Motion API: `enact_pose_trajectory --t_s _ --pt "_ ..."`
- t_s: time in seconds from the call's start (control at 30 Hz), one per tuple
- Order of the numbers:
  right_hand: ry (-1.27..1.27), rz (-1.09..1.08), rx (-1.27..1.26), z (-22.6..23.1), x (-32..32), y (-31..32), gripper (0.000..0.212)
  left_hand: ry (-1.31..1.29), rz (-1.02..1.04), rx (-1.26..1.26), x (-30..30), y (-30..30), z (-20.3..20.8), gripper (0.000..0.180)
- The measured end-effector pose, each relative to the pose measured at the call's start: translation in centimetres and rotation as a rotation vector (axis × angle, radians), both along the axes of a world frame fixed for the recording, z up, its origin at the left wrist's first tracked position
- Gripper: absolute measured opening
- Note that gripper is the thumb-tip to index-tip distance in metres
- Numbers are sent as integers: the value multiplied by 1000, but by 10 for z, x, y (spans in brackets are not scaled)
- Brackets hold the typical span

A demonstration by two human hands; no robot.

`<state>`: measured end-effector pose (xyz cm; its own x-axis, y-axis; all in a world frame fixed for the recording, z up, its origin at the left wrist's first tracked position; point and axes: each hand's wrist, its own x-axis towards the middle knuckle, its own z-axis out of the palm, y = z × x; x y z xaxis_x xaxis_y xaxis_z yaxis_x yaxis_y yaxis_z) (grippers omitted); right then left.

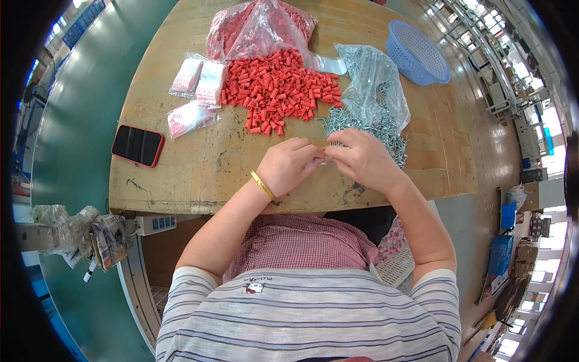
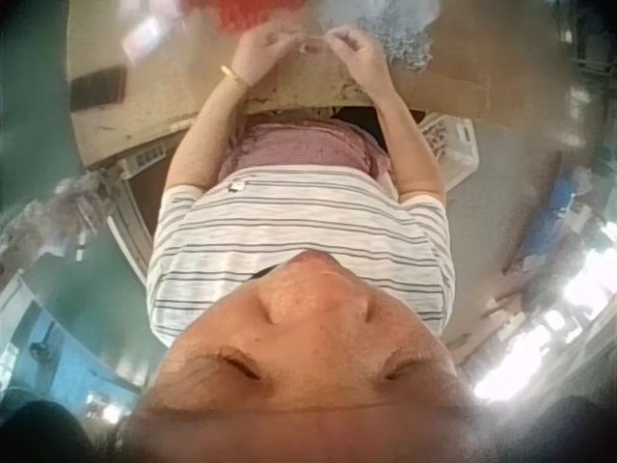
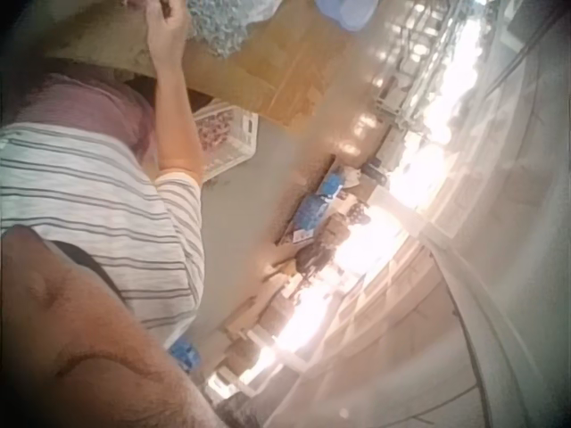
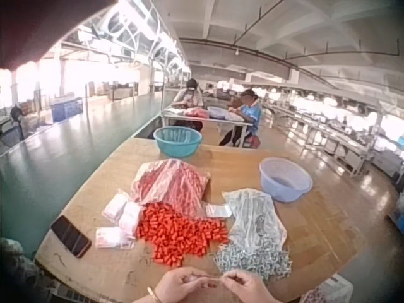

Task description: Count and place small red and silver plastic/metal components into small clear plastic bags.

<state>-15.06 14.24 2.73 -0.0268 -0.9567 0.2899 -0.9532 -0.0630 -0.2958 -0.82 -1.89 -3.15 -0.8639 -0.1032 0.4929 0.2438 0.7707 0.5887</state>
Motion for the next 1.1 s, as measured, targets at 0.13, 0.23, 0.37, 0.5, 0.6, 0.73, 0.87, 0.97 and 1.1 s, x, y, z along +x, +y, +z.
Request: enact_pose_trajectory --t_s 0.13,0.23,0.37,0.5,0.6,0.73,0.87,0.97,1.1 --pt "-215 -137 -137 1 2 0 21 21 -43 120 1 -4 10 13" --pt "-583 -287 -65 -11 3 8 20 -24 -64 221 2 -8 21 15" --pt "-887 -377 -21 -35 19 16 17 -202 13 475 5 0 29 16" --pt "-1165 -441 -152 -52 27 18 12 -227 44 700 0 4 7 17" --pt "-1161 -481 -208 -63 31 16 11 -340 84 770 -3 5 -2 19" --pt "-1200 -491 -335 -69 41 12 9 -284 107 771 -7 10 -6 17" --pt "-1132 -583 -343 -83 48 8 8 -256 103 911 -5 10 -18 16" --pt "-1122 -555 -392 -92 49 12 7 -238 15 940 -6 13 -20 15" --pt "-1154 -550 -361 -102 47 11 10 -254 14 901 -9 15 -28 9"
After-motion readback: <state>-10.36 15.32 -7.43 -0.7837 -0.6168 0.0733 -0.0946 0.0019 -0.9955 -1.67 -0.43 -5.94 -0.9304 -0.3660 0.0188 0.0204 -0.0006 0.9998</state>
